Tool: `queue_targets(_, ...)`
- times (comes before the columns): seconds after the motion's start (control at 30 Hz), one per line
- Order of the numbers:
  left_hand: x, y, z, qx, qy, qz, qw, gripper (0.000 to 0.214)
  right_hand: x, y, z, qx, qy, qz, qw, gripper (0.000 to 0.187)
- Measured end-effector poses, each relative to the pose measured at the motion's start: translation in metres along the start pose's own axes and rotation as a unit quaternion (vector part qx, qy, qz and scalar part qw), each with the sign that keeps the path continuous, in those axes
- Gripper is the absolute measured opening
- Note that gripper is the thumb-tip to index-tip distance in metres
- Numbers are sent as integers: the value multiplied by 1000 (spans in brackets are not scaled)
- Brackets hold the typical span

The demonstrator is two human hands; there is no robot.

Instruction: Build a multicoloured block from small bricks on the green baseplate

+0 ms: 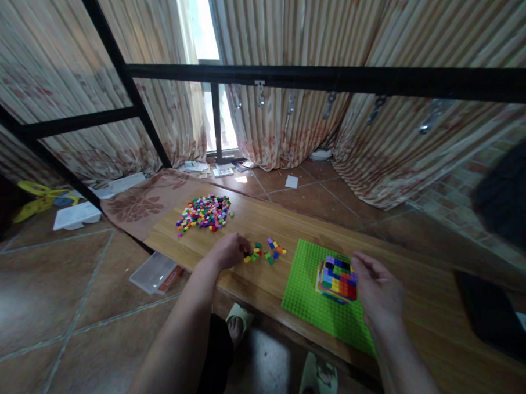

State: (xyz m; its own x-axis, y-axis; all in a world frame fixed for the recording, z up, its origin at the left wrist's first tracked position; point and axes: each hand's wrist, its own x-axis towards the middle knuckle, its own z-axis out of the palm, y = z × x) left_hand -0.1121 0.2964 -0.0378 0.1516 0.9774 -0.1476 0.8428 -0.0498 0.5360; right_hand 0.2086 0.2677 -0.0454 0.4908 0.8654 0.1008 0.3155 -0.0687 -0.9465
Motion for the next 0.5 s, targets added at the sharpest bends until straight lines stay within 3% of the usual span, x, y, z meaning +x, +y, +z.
queue_targets(0.33,-4,12,-8,1,3,0,1000,14,4,6,-3,-25,-10,-36,999,43)
queue_targets(0.5,-6,28,-12,-111,32,37,993,12,-3,-9,-5,-25,10,-68,997,36)
